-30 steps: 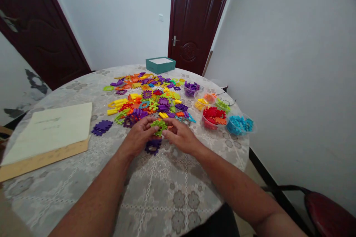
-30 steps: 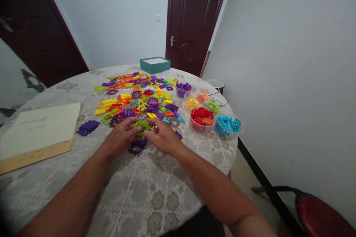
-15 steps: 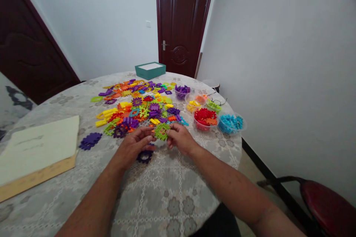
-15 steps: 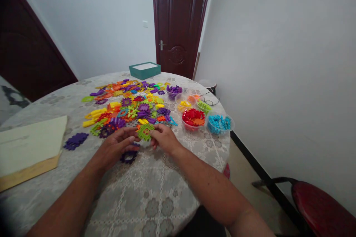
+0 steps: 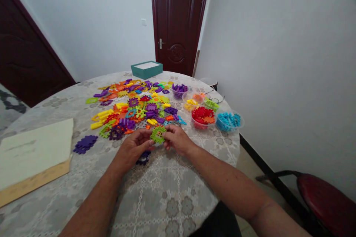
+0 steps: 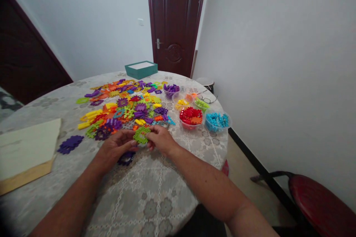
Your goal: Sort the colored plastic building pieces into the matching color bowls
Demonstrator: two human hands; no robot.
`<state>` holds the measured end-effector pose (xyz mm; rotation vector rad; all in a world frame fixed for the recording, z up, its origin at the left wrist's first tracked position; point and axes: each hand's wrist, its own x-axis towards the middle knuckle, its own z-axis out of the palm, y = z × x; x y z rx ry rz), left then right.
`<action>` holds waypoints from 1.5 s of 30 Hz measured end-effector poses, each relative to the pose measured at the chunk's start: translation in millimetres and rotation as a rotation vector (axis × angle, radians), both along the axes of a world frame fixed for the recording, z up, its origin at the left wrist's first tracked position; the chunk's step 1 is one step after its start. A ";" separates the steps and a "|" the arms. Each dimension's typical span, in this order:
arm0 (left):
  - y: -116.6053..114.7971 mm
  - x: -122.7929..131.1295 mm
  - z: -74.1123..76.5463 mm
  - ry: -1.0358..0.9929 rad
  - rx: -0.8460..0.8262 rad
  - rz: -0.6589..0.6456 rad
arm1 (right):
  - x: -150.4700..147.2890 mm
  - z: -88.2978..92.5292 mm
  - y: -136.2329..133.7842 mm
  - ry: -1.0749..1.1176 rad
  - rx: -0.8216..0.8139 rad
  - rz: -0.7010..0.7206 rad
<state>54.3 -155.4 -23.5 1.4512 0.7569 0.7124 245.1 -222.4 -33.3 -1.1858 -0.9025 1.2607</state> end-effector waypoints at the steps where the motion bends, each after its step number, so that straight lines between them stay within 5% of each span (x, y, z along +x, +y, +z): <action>1: 0.4 0.0 -0.5 0.008 0.000 -0.009 | 0.8 3.0 -1.0 -0.058 0.006 0.002; 5: 1.0 -3.4 2.3 0.056 0.070 0.083 | 17.2 29.8 -14.9 -0.432 0.159 -0.118; 10: 7.1 -16.4 11.2 0.214 0.361 0.442 | 96.0 76.4 -37.3 -0.996 0.344 -0.596; 15: 21.8 -27.3 13.6 0.396 0.483 0.749 | 201.7 97.0 -37.2 -1.444 0.063 -0.917; 19: 34.0 -33.6 8.4 0.456 0.452 0.853 | 247.6 93.9 -26.4 -1.623 -0.283 -0.857; 23: 42.6 -37.9 0.5 0.488 0.430 0.891 | 260.0 86.9 -18.7 -1.701 -0.452 -0.684; 27: 49.4 -41.0 -6.1 0.477 0.440 0.904 | 261.2 84.4 -21.4 -1.649 -0.491 -0.555; 31: 56.8 -45.3 -10.1 0.453 0.448 0.938 | 251.2 87.7 -37.4 -1.595 -0.404 -0.681; 37: 59.7 -52.1 -14.2 0.393 0.427 0.968 | 178.0 91.7 -61.9 -1.483 -0.003 -0.746; 39: 59.7 -53.3 -14.5 0.368 0.409 0.964 | 142.0 91.9 -63.1 -1.406 0.147 -0.598; 45: 62.5 -56.8 -17.3 0.359 0.390 1.008 | 47.1 76.7 -38.3 -1.303 0.279 0.231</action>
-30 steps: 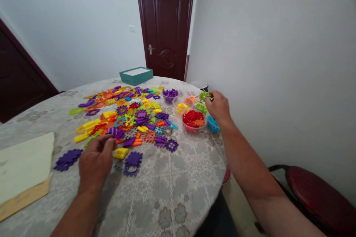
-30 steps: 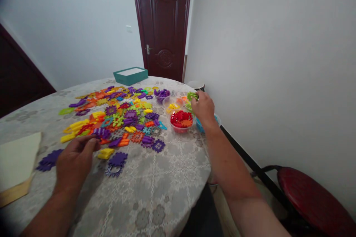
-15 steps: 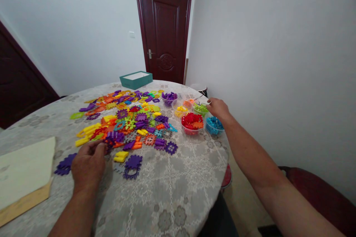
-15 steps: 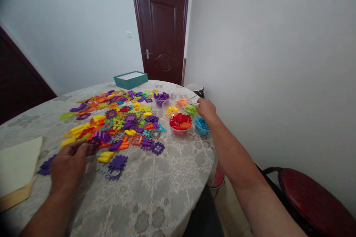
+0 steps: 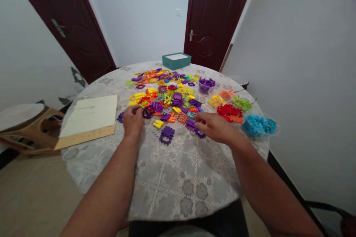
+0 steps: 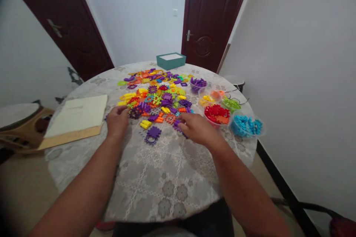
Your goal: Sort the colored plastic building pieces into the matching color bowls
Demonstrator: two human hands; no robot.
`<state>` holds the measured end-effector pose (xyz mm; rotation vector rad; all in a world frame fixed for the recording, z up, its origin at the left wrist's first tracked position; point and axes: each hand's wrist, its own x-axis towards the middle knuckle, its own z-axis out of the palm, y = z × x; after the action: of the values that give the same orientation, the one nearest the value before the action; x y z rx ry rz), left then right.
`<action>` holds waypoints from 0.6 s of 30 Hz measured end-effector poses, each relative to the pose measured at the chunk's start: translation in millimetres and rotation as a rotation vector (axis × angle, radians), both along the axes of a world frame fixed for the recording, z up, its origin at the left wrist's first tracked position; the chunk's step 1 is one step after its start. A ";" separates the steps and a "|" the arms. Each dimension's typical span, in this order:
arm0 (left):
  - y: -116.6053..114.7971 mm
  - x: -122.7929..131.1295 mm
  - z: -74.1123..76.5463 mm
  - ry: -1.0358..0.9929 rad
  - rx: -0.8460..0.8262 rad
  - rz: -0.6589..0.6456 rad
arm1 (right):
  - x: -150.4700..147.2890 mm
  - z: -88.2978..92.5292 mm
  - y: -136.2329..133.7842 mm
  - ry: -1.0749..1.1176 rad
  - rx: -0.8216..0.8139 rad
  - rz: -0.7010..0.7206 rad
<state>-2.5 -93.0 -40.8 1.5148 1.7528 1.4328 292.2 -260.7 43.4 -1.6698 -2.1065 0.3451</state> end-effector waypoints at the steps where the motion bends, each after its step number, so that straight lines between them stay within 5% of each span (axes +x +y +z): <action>1: 0.3 -0.9 -0.7 0.008 0.003 0.008 | -13.4 -6.9 7.2 -0.017 -0.021 0.068; 10: 6.3 -9.7 -6.6 0.028 0.010 0.051 | -109.3 -77.3 26.4 -0.026 0.169 0.299; 13: 2.8 -7.4 -4.2 0.064 -0.007 0.025 | -107.4 -84.2 23.4 -0.001 0.156 0.285; 18: -13.9 3.9 1.9 0.274 -0.025 -0.226 | -81.8 -83.2 28.6 0.163 0.157 0.209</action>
<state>1.4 -106.9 -38.9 1.9015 1.6731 1.1315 210.4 -232.1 -39.8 -1.2929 -2.1298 0.3564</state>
